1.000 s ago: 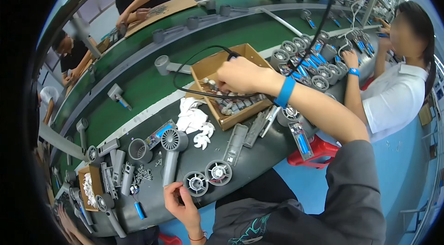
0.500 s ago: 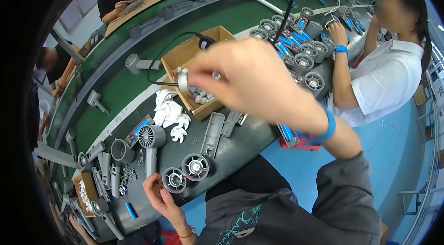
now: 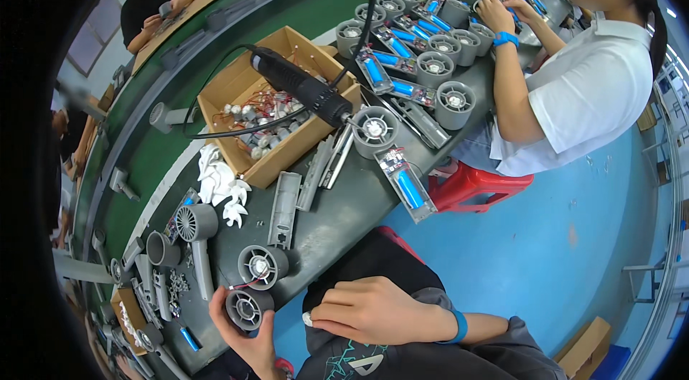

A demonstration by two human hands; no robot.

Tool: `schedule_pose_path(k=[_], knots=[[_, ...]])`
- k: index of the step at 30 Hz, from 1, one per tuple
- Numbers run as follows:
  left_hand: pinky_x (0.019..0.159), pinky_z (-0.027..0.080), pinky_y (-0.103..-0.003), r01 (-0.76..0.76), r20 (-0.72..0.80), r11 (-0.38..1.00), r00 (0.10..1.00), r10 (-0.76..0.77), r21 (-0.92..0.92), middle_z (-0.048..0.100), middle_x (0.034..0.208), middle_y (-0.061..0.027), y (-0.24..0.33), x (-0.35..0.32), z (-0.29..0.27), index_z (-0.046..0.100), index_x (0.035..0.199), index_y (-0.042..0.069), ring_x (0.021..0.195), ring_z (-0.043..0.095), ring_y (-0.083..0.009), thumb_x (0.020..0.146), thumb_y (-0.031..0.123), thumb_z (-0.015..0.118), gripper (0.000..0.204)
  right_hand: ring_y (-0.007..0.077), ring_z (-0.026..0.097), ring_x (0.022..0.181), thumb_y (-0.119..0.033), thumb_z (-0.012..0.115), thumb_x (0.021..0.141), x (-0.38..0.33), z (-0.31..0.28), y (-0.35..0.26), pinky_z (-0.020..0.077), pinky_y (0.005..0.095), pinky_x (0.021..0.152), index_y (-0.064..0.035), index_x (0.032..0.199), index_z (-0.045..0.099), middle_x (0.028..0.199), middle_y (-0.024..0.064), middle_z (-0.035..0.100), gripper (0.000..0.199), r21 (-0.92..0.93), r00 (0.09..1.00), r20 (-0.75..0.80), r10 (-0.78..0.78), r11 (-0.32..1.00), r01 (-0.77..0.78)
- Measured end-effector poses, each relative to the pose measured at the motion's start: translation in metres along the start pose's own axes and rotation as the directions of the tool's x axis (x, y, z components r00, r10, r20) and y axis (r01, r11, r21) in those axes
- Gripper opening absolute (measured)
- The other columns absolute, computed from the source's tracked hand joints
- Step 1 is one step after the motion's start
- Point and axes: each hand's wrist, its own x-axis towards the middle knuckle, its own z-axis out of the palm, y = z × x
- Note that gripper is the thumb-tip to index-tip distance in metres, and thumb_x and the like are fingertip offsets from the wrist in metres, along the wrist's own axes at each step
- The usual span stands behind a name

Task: Assembling components of handheld electronic fans using an electric screwdriver on a production line.

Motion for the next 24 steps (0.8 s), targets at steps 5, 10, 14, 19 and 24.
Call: schedule_pose_path(k=[5, 10, 14, 19, 24], knots=[[0.090, 0.040, -0.037, -0.108, -0.007, 0.991, 0.994, 0.109, 0.074, 0.046, 0.106, -0.0098, 0.015, -0.008, 0.007, 0.056, 0.112, 0.003, 0.098, 0.050, -0.0267, 0.057, 0.028, 0.092, 0.070, 0.0141, 0.056, 0.062, -0.015, 0.076, 0.083, -0.003, -0.006, 0.005, 0.0423, 0.0272, 0.049, -0.0080, 0.096, 0.071, 0.085, -0.0005, 0.063, 0.016, -0.053, 0.994, 0.015, -0.108, 0.993, 0.108], [0.083, 0.040, -0.037, -0.118, -0.001, 0.982, 0.993, 0.119, 0.148, 0.043, 0.102, -0.0083, 0.031, -0.011, 0.021, 0.056, 0.104, 0.007, 0.093, 0.048, -0.0254, 0.052, 0.030, 0.094, 0.069, 0.0124, 0.051, 0.060, -0.015, 0.076, 0.082, 0.000, -0.006, 0.003, 0.0380, 0.0256, 0.047, -0.0078, 0.099, 0.073, 0.085, -0.0010, 0.062, 0.019, 0.016, 0.973, -0.115, -0.202, 0.978, 0.206], [0.079, 0.041, -0.036, -0.097, 0.011, 0.991, 0.995, 0.097, 0.090, 0.042, 0.100, -0.0082, 0.033, -0.012, 0.030, 0.055, 0.102, 0.008, 0.091, 0.049, -0.0248, 0.052, 0.025, 0.095, 0.065, 0.0122, 0.052, 0.060, -0.014, 0.078, 0.079, -0.005, 0.001, 0.002, 0.0382, 0.0252, 0.046, -0.0070, 0.098, 0.073, 0.086, -0.0002, 0.063, 0.021, 0.059, 0.960, -0.172, -0.223, 0.970, 0.236], [0.077, 0.044, -0.037, -0.124, 0.110, 0.992, 0.986, 0.125, -0.021, 0.046, 0.099, -0.0098, 0.034, -0.019, 0.039, 0.056, 0.101, 0.007, 0.090, 0.054, -0.0253, 0.056, 0.021, 0.093, 0.060, 0.0129, 0.055, 0.058, -0.012, 0.080, 0.076, -0.006, 0.004, 0.005, 0.0403, 0.0245, 0.046, -0.0044, 0.098, 0.074, 0.085, 0.0025, 0.066, 0.024, 0.103, 0.943, -0.245, -0.226, 0.961, 0.257], [0.080, 0.049, -0.037, -0.223, 0.238, 0.970, 0.941, 0.241, -0.100, 0.053, 0.103, -0.0141, 0.048, -0.013, 0.056, 0.055, 0.107, 0.003, 0.096, 0.062, -0.0287, 0.066, 0.023, 0.089, 0.057, 0.0160, 0.058, 0.055, -0.014, 0.084, 0.074, -0.012, -0.026, 0.014, 0.0415, 0.0273, 0.047, -0.0007, 0.098, 0.074, 0.081, 0.0075, 0.069, 0.030, 0.096, 0.953, -0.202, -0.226, 0.964, 0.249]])
